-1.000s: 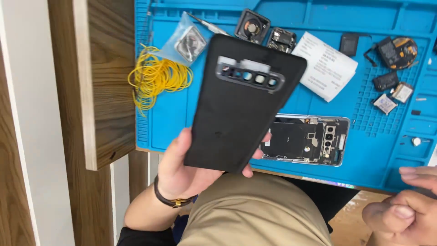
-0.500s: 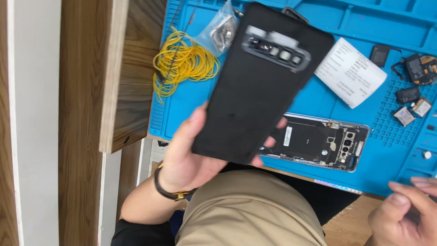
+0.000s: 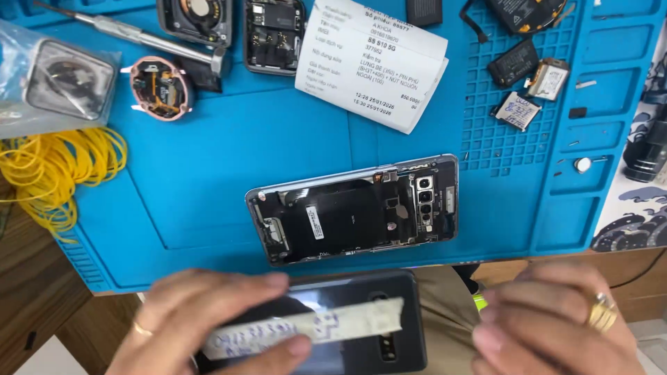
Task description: Applying adhesive to a smartphone frame and securing it with multiple rubber bands.
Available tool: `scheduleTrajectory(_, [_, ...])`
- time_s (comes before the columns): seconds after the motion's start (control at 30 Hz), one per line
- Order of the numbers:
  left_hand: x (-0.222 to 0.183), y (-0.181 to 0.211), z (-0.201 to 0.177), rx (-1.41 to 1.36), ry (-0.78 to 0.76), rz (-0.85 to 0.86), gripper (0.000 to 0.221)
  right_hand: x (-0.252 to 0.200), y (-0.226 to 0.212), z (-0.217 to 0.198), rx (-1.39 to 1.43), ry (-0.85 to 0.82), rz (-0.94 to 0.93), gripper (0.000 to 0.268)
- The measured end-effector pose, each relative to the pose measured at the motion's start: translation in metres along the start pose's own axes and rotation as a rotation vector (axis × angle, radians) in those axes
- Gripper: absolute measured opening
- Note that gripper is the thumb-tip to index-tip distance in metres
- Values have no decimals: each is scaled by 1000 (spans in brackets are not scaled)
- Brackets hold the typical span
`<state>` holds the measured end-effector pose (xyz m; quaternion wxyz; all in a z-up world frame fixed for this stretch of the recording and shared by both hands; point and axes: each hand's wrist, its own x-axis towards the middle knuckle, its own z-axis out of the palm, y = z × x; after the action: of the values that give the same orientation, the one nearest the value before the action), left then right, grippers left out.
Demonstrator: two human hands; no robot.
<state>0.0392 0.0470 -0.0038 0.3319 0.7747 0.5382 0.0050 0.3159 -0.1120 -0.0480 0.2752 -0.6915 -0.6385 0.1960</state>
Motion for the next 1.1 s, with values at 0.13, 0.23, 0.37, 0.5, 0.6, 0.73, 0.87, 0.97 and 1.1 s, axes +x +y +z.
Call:
scheduleTrajectory(0.13, [6,-4,24,172,-47,352,47,-3,21,0,-81,-269,10,22])
scheduleTrajectory(0.23, [16,-2,34,252,-91,428,44,17,20,9,-65,-262,56,20])
scheduleTrajectory(0.37, [37,-29,32,209,-302,706,43,5,61,10,-52,-391,-93,22])
scheduleTrajectory(0.5, [39,-25,41,345,-190,643,52,-29,115,0,70,-716,-634,42])
scheduleTrajectory(0.6, [30,-21,43,374,-167,495,47,-53,108,-7,51,-834,-325,47])
scheduleTrajectory(0.73, [29,-32,40,350,-274,496,42,-68,91,-3,328,-658,1549,44])
scheduleTrajectory(0.87, [40,-48,44,267,-415,615,45,-97,121,-6,182,-792,1062,50])
scheduleTrajectory(0.97, [55,-39,59,401,-111,939,38,-75,135,0,38,-1026,-209,51])
scheduleTrajectory(1.1, [63,-19,63,486,13,718,36,15,93,7,-129,-564,-341,53])
